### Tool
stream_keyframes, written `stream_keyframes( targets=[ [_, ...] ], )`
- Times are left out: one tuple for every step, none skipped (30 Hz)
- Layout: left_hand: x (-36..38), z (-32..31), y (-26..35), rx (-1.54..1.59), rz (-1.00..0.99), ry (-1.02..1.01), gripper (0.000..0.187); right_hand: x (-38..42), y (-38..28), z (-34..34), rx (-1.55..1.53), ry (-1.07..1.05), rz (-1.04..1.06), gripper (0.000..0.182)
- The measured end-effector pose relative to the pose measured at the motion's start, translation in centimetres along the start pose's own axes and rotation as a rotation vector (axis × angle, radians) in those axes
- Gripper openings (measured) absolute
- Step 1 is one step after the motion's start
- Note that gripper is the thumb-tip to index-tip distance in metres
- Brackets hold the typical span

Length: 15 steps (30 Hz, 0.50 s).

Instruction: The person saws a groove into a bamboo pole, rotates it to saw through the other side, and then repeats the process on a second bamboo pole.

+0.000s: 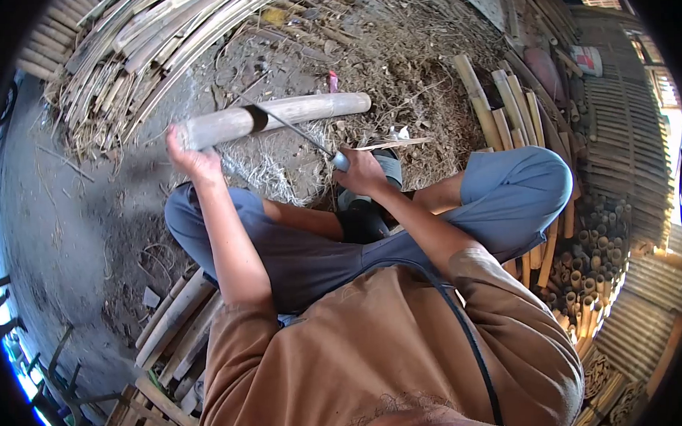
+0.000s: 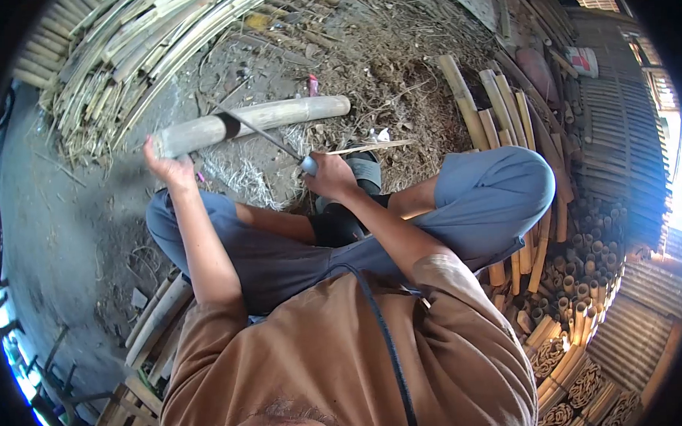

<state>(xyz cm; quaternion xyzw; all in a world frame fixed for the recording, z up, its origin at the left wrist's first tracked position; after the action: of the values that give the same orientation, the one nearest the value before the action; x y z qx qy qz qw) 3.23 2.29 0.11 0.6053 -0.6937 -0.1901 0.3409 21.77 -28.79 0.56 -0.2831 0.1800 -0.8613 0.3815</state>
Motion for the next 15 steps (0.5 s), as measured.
stream_keyframes(
  targets=[
    [-0.1,0.9,-0.1,-0.012,-0.016,0.031,0.034,0.0,1.7,-0.5,-0.020,0.023,-0.090,0.047],
    [-0.1,1.7,-0.1,-0.022,-0.033,0.060,0.035,-0.3,4.0,-1.5,-0.041,0.047,-0.178,0.045],
    [-0.1,2.0,-0.1,-0.031,-0.020,0.085,0.035,-1.1,6.7,-2.6,-0.057,0.081,-0.256,0.043],
    [0.0,2.0,0.1,-0.028,-0.012,0.110,0.036,-2.1,10.3,-4.1,-0.058,0.176,-0.350,0.039],
    [0.2,1.9,0.0,-0.020,0.000,0.137,0.036,-2.6,10.6,-3.4,0.009,0.057,-0.365,0.040],
    [0.3,1.5,-0.2,0.035,0.000,0.078,0.037,-2.8,11.2,-3.9,0.132,0.116,-0.369,0.042],
    [0.4,0.9,-0.3,0.068,-0.017,-0.007,0.041,-3.0,11.9,-4.5,0.254,0.176,-0.381,0.043],
    [0.6,0.4,-0.4,0.104,-0.039,-0.084,0.045,-3.0,11.1,-5.2,0.245,0.233,-0.387,0.043],
    [0.3,0.6,-0.7,0.072,-0.067,-0.092,0.047,-3.0,10.2,-5.7,0.235,0.290,-0.393,0.043],
    [-0.2,1.0,-1.2,0.035,-0.099,-0.096,0.049,-2.1,7.0,-4.3,0.041,0.163,-0.408,0.042],
    [-0.4,1.1,-1.4,-0.005,-0.135,-0.097,0.052,-1.2,3.6,-2.6,-0.036,0.115,-0.261,0.043],
    [0.0,0.8,-1.1,-0.059,-0.149,-0.069,0.054,-0.8,1.2,-1.8,-0.115,0.060,-0.113,0.045],
    [0.9,0.1,-0.2,-0.122,-0.160,-0.043,0.056,-1.3,1.3,-2.0,-0.084,0.050,-0.046,0.042],
    [1.8,-0.5,0.6,-0.191,-0.169,-0.018,0.058,-1.9,1.5,-2.2,-0.057,0.038,0.017,0.038],
    [3.2,-1.7,1.9,-0.201,-0.191,0.064,0.063,-1.6,1.4,-1.2,-0.068,0.002,-0.075,0.035]
  ],
)
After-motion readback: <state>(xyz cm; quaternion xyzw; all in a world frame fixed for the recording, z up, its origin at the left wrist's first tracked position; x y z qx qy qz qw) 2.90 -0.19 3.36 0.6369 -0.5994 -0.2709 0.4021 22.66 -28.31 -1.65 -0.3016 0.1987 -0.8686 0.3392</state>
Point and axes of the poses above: each hand's wrist, its own x-axis away from the middle knuckle, its own z-axis out of the back of the hand, y = z × x, the point moved 4 cm from there along -x, towards the middle knuckle
